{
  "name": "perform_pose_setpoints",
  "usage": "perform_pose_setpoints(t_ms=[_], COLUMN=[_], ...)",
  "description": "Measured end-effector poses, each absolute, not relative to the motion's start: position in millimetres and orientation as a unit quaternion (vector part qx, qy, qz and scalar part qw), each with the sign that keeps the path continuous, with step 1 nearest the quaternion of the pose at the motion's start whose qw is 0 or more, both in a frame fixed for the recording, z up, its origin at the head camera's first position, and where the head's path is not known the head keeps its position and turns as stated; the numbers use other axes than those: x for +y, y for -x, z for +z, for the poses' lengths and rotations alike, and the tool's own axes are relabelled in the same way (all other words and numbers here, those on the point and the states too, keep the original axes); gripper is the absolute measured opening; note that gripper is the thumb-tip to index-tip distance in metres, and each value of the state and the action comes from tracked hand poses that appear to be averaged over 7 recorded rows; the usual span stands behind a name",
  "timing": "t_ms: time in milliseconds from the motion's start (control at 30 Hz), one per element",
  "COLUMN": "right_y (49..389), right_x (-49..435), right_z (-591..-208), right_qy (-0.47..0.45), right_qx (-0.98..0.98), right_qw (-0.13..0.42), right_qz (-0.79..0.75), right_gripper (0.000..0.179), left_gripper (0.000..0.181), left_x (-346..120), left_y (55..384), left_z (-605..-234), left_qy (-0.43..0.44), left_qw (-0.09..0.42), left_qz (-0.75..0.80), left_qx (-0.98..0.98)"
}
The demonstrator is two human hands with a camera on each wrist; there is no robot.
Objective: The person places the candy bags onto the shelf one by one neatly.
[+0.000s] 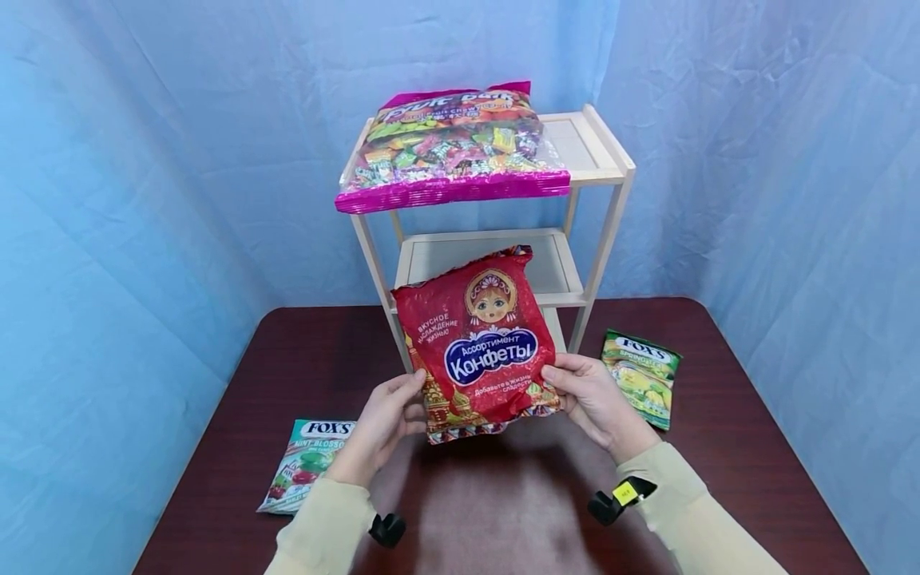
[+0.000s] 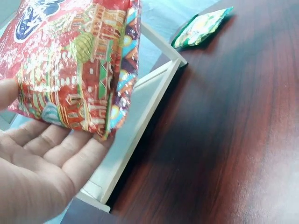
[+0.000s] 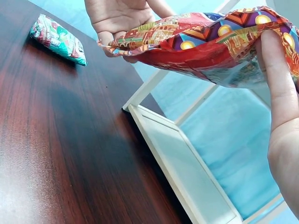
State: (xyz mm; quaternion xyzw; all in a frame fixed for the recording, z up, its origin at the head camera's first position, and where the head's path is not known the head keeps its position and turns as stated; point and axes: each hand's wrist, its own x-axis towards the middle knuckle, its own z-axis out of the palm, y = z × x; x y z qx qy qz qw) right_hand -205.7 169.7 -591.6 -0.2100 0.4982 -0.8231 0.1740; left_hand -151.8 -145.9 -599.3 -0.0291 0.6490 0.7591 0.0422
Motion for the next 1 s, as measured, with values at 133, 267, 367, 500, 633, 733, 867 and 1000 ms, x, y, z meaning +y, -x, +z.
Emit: perform_pose_setpoints(t_ms=[133, 267, 367, 500, 633, 733, 867, 1000], right_y=[206, 205, 205, 204, 202, 200, 199, 198], right_x=[170, 172, 172, 172, 173, 174, 176, 176], right_z=[-591, -589, -588, -586, -582, -578, -572, -566], right_qy=[0.212, 0.212, 0.209, 0.211, 0.214, 0.213, 0.215, 0.227], right_qx=[0.499, 0.502, 0.505, 0.508, 0.512, 0.516, 0.519, 0.519], right_qw=[0.176, 0.175, 0.173, 0.171, 0.167, 0.164, 0.165, 0.167], right_qz=[-0.822, -0.82, -0.82, -0.818, -0.815, -0.813, -0.811, -0.807], right_gripper=[0.027, 0.027, 0.027, 0.028, 0.028, 0.027, 0.025, 0.024], left_gripper=[0.048, 0.049, 0.048, 0.046, 0.047, 0.047, 0.046, 0.047], left_x=[-152, -154, -154, -155, -155, -155, -155, -155], left_y=[145, 139, 136, 133, 129, 127, 125, 122], left_z=[-601, -599, -598, -595, -589, -585, -579, -573], left_qy=[0.01, 0.004, 0.01, 0.017, 0.018, 0.019, 0.023, 0.021], left_qw=[0.04, 0.028, 0.011, 0.0, -0.003, -0.007, -0.013, -0.017], left_qz=[0.768, 0.767, 0.765, 0.765, 0.765, 0.764, 0.767, 0.771], left_qx=[0.64, 0.641, 0.644, 0.644, 0.644, 0.644, 0.642, 0.637])
